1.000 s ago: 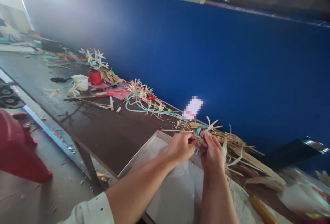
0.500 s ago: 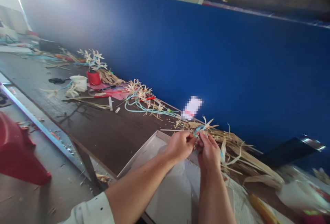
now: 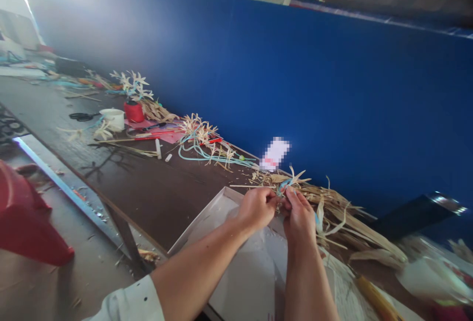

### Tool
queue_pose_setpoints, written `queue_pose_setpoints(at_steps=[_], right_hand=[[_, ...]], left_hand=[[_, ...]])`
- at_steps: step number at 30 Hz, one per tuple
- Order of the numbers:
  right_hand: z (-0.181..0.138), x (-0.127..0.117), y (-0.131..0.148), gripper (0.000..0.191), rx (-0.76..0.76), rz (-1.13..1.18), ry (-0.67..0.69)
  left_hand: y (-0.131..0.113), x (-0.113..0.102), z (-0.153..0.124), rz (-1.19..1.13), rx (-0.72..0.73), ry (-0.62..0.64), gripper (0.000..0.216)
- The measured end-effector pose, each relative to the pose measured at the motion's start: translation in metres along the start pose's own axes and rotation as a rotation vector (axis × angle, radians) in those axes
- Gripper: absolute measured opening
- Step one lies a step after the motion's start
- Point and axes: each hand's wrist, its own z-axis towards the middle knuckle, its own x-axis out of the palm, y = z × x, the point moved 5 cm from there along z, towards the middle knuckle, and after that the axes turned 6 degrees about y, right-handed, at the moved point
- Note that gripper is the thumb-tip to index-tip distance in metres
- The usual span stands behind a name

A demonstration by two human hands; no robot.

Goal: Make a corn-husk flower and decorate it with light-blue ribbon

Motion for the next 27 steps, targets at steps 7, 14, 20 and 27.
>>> queue_pose_setpoints(at_steps=[7, 14, 20, 27], right_hand=[[-0.0012, 0.0028, 0.0016, 0.025, 0.002, -0.010, 0.005], [-0.0034, 0.0054, 0.0035, 0.025, -0.001, -0.005, 0.020], [-0.0018, 0.0019, 0.0019, 0.027, -0.008, -0.033, -0.020], [0.0003, -0.0022, 0.0024, 0.029, -0.032, -0.024, -0.044]], left_hand=[[-0.0012, -0.0016, -0.0001, 0.020, 0.008, -0.028, 0.023], [-0.0016, -0.0022, -0.0003, 0.035, 0.002, -0.044, 0.023], [-0.0018, -0.0019, 0.0002, 0.003, 0.007, 0.002, 0.028], [0.0061, -0.0062, 0.0037, -0.053, -0.056, 0.012, 0.043]])
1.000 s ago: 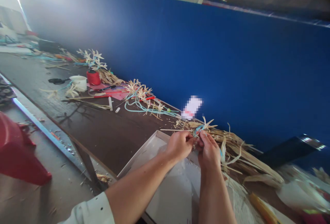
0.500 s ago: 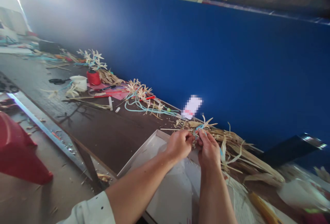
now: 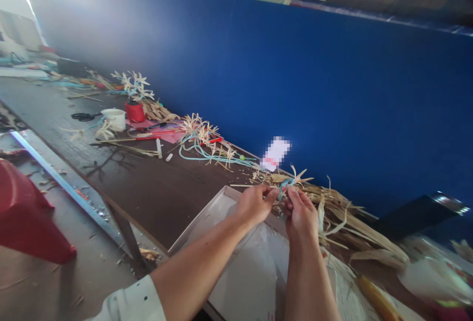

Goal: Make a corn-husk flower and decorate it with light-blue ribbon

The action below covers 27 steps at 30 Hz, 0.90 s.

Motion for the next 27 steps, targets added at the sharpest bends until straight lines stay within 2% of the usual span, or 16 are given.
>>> queue_pose_setpoints(at_steps=[2, 6, 9, 21, 27], right_hand=[[-0.001, 0.002, 0.000, 0.029, 0.012, -0.006, 0.007], [-0.003, 0.006, -0.003, 0.033, 0.045, -0.018, 0.020], [-0.003, 0.008, -0.004, 0.033, 0.040, -0.015, 0.040], [-0.004, 0.009, -0.002, 0.032, 0.031, -0.083, 0.090], [-0.005, 0.008, -0.003, 0.029, 0.060, -0.096, 0.104]], left_hand=[[0.004, 0.001, 0.003, -0.126, -0.018, -0.004, 0.040], [0.010, 0.014, 0.009, -0.507, -0.132, 0.135, 0.036], [0.010, 0.017, 0.010, -0.675, -0.234, 0.171, 0.035], [0.013, 0.014, 0.009, -0.703, -0.234, 0.147, 0.034], [0.012, 0.016, 0.010, -0.793, -0.258, 0.155, 0.020]])
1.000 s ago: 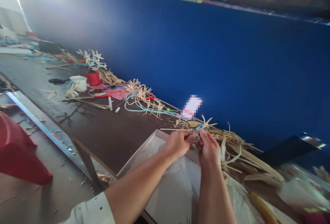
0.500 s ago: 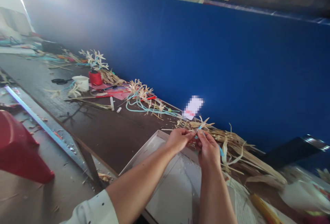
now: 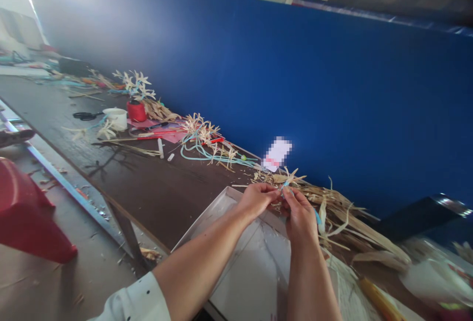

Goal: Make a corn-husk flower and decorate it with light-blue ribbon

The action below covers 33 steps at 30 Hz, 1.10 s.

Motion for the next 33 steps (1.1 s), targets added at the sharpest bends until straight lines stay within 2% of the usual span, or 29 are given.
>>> queue_pose_setpoints(at_steps=[5, 13, 19, 25, 29, 33], right_hand=[[-0.002, 0.003, 0.001, 0.028, 0.019, 0.002, 0.020], [0.000, 0.001, -0.002, 0.033, 0.020, -0.035, 0.036], [-0.003, 0.003, 0.001, 0.039, 0.049, 0.002, -0.018], [-0.004, 0.004, 0.002, 0.032, 0.077, 0.028, -0.057], [-0.001, 0.002, 0.000, 0.036, 0.047, -0.031, -0.049], [0.000, -0.001, 0.005, 0.040, -0.061, -0.220, -0.059]], left_hand=[[-0.005, 0.004, -0.002, -0.044, -0.012, 0.030, 0.016], [-0.005, -0.002, 0.001, -0.044, 0.017, -0.074, 0.010], [-0.008, -0.003, 0.001, 0.004, 0.067, -0.121, 0.009], [-0.008, -0.004, 0.001, 0.073, 0.126, -0.118, 0.012], [-0.008, -0.006, 0.000, 0.153, 0.179, -0.137, 0.017], [-0.006, -0.009, 0.000, 0.218, 0.202, -0.165, 0.019]])
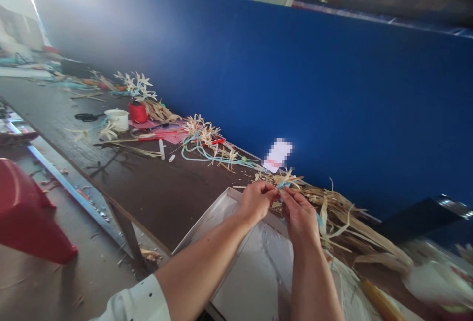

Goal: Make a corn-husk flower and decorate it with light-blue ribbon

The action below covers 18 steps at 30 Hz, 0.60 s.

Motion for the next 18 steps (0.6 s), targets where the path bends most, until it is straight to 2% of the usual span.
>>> queue_pose_setpoints(at_steps=[7, 11, 18], right_hand=[[-0.003, 0.001, 0.016, 0.031, -0.194, -0.394, 0.029], [-0.004, 0.003, 0.019, 0.031, -0.257, -0.480, 0.034], [-0.008, 0.008, 0.025, 0.031, -0.298, -0.550, -0.007]], left_hand=[[0.002, -0.004, 0.000, 0.088, -0.003, -0.073, 0.020], [0.000, -0.005, -0.001, 0.094, -0.025, -0.107, 0.019], [-0.001, -0.005, -0.001, 0.063, -0.054, -0.085, 0.018]])
